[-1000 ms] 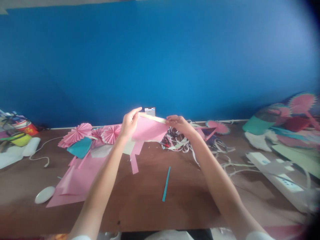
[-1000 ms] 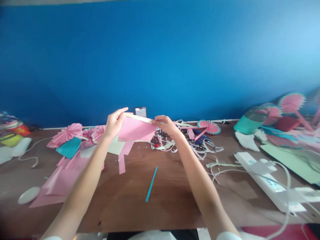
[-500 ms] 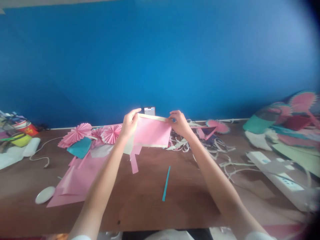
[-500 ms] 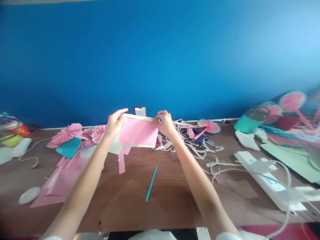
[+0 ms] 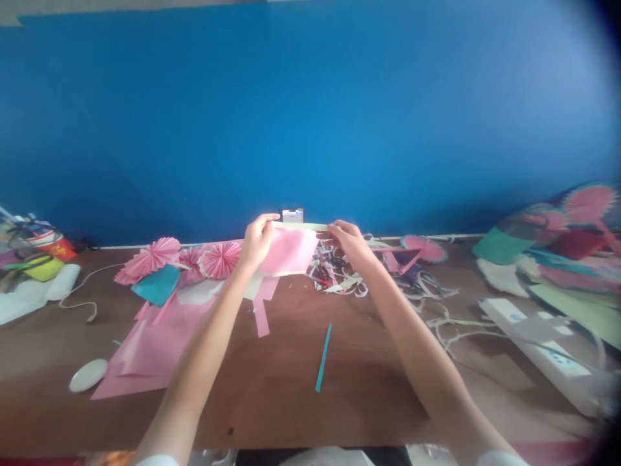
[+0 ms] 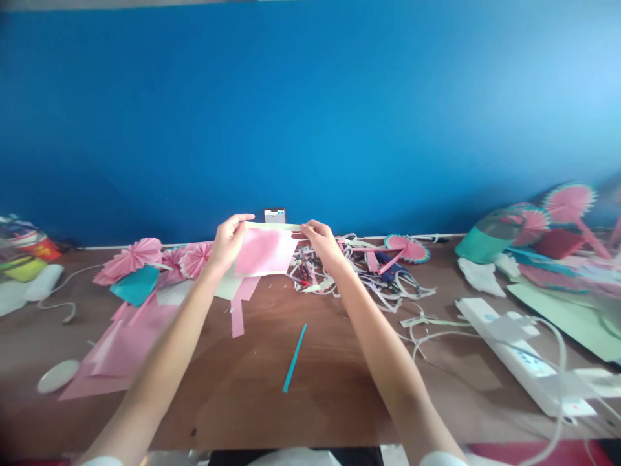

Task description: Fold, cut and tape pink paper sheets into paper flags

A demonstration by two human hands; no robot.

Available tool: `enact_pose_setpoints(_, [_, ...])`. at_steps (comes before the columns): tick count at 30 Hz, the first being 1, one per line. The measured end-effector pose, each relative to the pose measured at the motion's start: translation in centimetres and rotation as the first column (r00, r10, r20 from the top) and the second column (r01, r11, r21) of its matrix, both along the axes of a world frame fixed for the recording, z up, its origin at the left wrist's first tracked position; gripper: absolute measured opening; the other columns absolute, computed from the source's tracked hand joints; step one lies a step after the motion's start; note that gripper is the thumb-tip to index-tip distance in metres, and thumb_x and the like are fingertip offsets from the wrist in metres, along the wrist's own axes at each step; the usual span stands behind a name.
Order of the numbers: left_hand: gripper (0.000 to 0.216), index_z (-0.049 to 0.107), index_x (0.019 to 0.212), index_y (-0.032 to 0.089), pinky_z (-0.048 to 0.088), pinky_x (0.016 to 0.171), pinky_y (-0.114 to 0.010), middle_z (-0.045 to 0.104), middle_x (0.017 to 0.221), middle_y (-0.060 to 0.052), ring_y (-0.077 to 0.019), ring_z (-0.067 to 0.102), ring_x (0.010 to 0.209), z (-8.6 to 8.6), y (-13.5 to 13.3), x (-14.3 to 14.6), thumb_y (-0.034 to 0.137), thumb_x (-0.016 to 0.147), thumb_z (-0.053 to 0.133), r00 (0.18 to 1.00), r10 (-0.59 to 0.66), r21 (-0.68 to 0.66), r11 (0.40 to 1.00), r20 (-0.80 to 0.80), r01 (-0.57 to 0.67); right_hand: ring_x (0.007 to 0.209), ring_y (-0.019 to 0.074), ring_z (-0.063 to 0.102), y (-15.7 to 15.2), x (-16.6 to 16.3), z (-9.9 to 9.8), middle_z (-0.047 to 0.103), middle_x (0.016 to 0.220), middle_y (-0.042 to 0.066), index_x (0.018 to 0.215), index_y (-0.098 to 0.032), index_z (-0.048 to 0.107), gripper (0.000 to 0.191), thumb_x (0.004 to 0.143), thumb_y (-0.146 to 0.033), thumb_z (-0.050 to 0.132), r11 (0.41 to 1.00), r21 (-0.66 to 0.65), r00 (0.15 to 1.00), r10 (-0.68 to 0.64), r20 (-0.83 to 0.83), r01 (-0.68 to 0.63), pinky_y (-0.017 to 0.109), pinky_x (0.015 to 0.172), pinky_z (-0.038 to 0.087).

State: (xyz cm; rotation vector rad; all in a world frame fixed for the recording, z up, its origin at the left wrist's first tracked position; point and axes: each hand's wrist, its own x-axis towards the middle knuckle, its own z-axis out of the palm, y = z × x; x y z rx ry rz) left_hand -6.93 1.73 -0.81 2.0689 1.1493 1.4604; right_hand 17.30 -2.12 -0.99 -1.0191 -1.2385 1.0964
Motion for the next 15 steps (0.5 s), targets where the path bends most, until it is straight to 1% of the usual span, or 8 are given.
enact_pose_setpoints(4, [0.034, 0.066, 0.115, 0.015, 0.044, 0.057, -0.024, 0.071, 0.107, -0.009, -0.0119, 0.055, 0.061, 0.1, 0.0, -0.1, 0.029, 0.092, 0.045, 0.999, 0.007, -0.004, 1.000, 0.032, -0.007, 0.067, 0.0156, 0.059, 0.5, 0.4, -0.8, 0.069, 0.080, 0.006, 0.077, -0.018, 0.061, 0.033, 0.073, -0.050, 0.069, 0.998, -0.002, 0.993, -0.060, 0.104, 0.060, 0.025, 0.055, 0.039])
enact_pose_setpoints(7, [0.032, 0.067, 0.114, 0.015, 0.043, 0.056, -0.024, 0.072, 0.103, -0.008, -0.0128, 0.056, 0.062, 0.4, -0.2, -0.1, 0.029, 0.091, 0.048, 0.999, 0.005, -0.014, 1.000, 0.047, -0.004, 0.066, 0.0147, 0.054, 0.9, 0.8, -1.5, 0.068, 0.079, 0.005, 0.085, -0.016, 0.070, 0.037, 0.072, -0.051, 0.069, 0.996, 0.016, 0.981, -0.092, 0.173, 0.090, 0.026, 0.056, 0.037])
enact_pose_setpoints(9, [0.032, 0.067, 0.114, 0.016, 0.040, 0.053, -0.024, 0.072, 0.098, -0.007, -0.0118, 0.053, 0.057, 0.5, -0.4, 0.0, 0.029, 0.092, 0.048, 0.999, -0.009, -0.022, 1.000, 0.051, 0.011, 0.065, 0.0141, 0.053, 1.2, 1.0, -2.0, 0.069, 0.082, 0.005, 0.092, -0.016, 0.072, 0.040, 0.072, -0.051, 0.069, 0.996, 0.007, 0.980, -0.088, 0.178, 0.088, 0.026, 0.057, 0.037])
enact_pose_setpoints(11, [0.032, 0.066, 0.113, 0.016, 0.037, 0.051, -0.023, 0.072, 0.096, -0.006, -0.0107, 0.049, 0.053, 0.7, -0.8, 0.2, 0.030, 0.093, 0.047, 0.999, -0.023, -0.027, 0.999, 0.048, 0.025, 0.066, 0.0137, 0.053, 1.6, 1.2, -2.5, 0.069, 0.086, 0.005, 0.096, -0.016, 0.072, 0.043, 0.070, -0.051, 0.071, 0.998, -0.009, 0.985, -0.066, 0.162, 0.068, 0.026, 0.058, 0.037])
enact_pose_setpoints(15, [0.032, 0.066, 0.112, 0.015, 0.036, 0.050, -0.023, 0.073, 0.099, -0.008, -0.0115, 0.051, 0.055, 1.0, -1.3, 0.7, 0.030, 0.094, 0.045, 0.999, -0.032, -0.018, 0.999, 0.033, 0.032, 0.073, 0.0149, 0.056, 2.2, 1.6, -3.5, 0.070, 0.092, 0.005, 0.091, -0.017, 0.073, 0.042, 0.070, -0.053, 0.072, 1.000, -0.009, 0.991, -0.028, 0.134, 0.029, 0.027, 0.065, 0.040])
